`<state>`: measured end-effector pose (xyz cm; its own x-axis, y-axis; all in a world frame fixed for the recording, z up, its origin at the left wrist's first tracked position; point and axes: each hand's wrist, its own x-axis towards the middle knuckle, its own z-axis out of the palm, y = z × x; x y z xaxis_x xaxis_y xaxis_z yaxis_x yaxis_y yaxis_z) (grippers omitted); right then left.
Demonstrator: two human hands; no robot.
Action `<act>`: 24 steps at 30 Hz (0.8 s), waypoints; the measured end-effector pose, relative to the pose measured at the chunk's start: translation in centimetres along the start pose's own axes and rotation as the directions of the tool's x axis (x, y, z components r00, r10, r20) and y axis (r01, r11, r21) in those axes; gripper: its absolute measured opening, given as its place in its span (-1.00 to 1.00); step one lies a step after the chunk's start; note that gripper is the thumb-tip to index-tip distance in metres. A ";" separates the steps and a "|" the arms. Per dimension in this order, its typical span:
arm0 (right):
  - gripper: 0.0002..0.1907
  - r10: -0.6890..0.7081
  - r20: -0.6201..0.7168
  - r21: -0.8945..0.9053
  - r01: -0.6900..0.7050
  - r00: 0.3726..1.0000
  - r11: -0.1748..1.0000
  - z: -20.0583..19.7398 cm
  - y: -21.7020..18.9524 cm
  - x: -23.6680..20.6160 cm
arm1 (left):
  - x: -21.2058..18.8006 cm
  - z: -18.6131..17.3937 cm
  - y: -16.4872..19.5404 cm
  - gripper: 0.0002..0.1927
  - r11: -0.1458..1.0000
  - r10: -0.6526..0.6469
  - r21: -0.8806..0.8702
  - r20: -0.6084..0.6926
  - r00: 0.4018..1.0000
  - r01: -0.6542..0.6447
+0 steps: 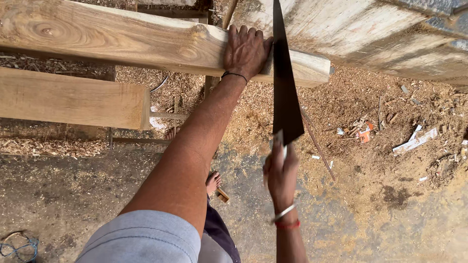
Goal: The person holds a wooden plank steady on a support with one hand and saws through it with a hand saw, making repeated back-and-forth strokes. They then reposition the plank and continue sawing another section.
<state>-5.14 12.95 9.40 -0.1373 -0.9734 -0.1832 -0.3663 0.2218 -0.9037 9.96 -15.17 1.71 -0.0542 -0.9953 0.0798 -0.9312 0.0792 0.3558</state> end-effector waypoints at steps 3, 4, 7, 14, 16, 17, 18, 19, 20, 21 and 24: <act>-0.42 -0.126 0.004 -0.006 0.126 0.992 0.992 2.3 -3.7 8.9 | 0.3 0.7 -0.2 -0.43 0.999 -0.003 0.042 -0.023 1.000 0.004; -0.47 -0.127 0.004 0.001 0.127 0.992 0.992 2.8 -3.9 9.0 | 0.3 1.3 -0.3 -0.44 0.998 0.008 0.056 -0.053 0.999 -0.005; -0.57 -0.121 -0.072 0.106 0.128 0.990 0.986 3.5 -0.4 2.0 | 0.8 2.9 -0.7 -0.59 0.989 0.102 0.125 -0.142 0.985 -0.084; -0.73 0.171 -0.133 0.279 -0.129 0.976 0.952 1.3 10.2 -14.5 | 1.4 3.1 -0.3 -0.38 1.000 0.010 -0.010 -0.104 0.995 -0.011; -0.65 0.152 -0.122 0.252 -0.118 0.981 0.961 0.8 10.6 -14.3 | 1.3 2.9 -0.3 -0.38 0.999 0.041 -0.001 -0.166 0.985 -0.042; -0.52 0.146 -0.112 0.241 -0.115 0.983 0.964 0.6 10.5 -14.0 | 1.3 2.8 -0.3 -0.39 0.999 0.031 -0.021 -0.143 0.989 -0.034; -0.54 0.164 -0.118 0.272 -0.127 0.979 0.954 0.4 10.2 -13.9 | 1.1 2.9 -0.3 -0.40 0.999 0.024 -0.043 -0.116 0.993 -0.030; -0.55 0.184 -0.126 0.300 -0.139 0.975 0.944 0.4 9.8 -13.8 | 1.0 3.0 -0.2 -0.41 0.997 0.021 -0.070 -0.085 0.996 -0.027; -0.57 0.202 -0.133 0.327 -0.149 0.970 0.933 0.2 9.5 -14.0 | 0.9 3.0 -0.2 -0.42 0.997 0.033 -0.066 -0.131 0.991 -0.042; -0.57 0.188 -0.138 0.342 -0.132 0.972 0.931 0.2 9.1 -14.2 | 1.0 3.1 -0.2 -0.43 0.996 0.050 -0.063 -0.177 0.983 -0.062; -0.59 0.203 -0.122 0.336 -0.152 0.971 0.930 0.0 8.0 -15.1 | 0.2 3.4 -0.3 -0.42 0.998 0.060 -0.016 -0.114 0.992 -0.063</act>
<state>-5.98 29.40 4.92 -0.3203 -0.8937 -0.3143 -0.0106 0.3351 -0.9421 8.97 -15.57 -1.50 -0.0690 -0.9760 0.2066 -0.9201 0.1423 0.3650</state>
